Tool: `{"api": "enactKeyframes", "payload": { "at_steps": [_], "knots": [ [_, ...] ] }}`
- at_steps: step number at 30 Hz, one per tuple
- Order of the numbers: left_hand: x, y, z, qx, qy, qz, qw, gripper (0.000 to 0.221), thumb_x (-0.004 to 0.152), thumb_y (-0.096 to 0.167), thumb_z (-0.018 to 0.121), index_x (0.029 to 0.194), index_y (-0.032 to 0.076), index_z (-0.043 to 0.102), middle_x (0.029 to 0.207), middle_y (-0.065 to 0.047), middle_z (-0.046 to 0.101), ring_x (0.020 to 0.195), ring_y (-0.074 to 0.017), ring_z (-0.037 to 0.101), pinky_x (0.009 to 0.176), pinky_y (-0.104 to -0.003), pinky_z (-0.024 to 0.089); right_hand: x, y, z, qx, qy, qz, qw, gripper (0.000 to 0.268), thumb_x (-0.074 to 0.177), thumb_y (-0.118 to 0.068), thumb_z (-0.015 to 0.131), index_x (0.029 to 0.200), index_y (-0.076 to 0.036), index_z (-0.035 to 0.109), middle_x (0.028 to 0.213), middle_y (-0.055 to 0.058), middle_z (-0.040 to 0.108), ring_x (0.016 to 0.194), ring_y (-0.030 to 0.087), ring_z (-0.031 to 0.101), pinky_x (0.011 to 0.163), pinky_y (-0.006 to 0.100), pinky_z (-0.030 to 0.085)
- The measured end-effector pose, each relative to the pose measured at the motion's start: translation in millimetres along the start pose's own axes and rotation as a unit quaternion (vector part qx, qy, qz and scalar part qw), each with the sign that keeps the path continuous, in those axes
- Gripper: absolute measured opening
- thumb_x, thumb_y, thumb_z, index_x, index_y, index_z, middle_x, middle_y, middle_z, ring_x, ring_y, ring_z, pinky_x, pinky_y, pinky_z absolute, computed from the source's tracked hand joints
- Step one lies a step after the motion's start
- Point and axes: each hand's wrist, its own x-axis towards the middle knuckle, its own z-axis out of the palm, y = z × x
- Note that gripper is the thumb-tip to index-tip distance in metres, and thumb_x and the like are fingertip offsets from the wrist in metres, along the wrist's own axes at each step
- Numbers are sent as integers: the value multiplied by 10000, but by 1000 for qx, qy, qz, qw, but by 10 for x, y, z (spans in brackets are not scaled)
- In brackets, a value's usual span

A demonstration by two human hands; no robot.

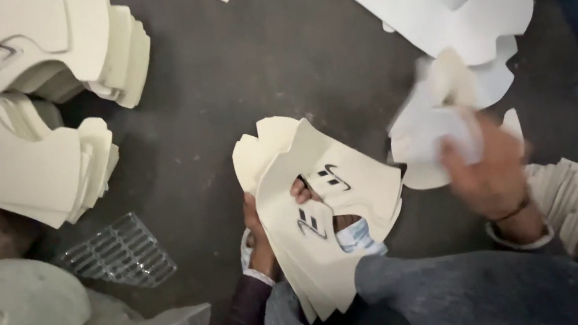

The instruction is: Sorting and neatly stacking printed white shoe upper components on the floor of a production facility.

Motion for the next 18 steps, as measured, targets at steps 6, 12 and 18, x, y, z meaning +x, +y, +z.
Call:
{"api": "enactKeyframes", "payload": {
  "at_steps": [6,12,18],
  "knots": [
    [-506,-128,-2539,535,242,-96,804,721,964,590,444,1369,4,550,1226,-164,612,1073,-226,576,908,-317,469,22,-434,1326,369,-350,203,837,436,1060,-294,588,1431,-74,527,1264,220,558,1068,278,516,889,408,442],
    [-276,-23,-1308,291,340,-86,890,631,899,453,635,1310,-26,626,1144,-204,689,989,-311,659,896,-419,522,-131,-745,1257,103,-396,-161,898,856,834,-430,842,1508,-98,433,1589,223,341,1427,490,287,1126,535,274],
    [-77,49,-1442,228,194,156,941,712,1017,527,522,1432,-46,455,1279,-192,576,1133,-306,578,1015,-451,485,-249,148,1095,167,-199,78,963,673,891,-230,827,1468,-86,512,1496,132,557,1387,301,564,1152,412,480]
  ]
}}
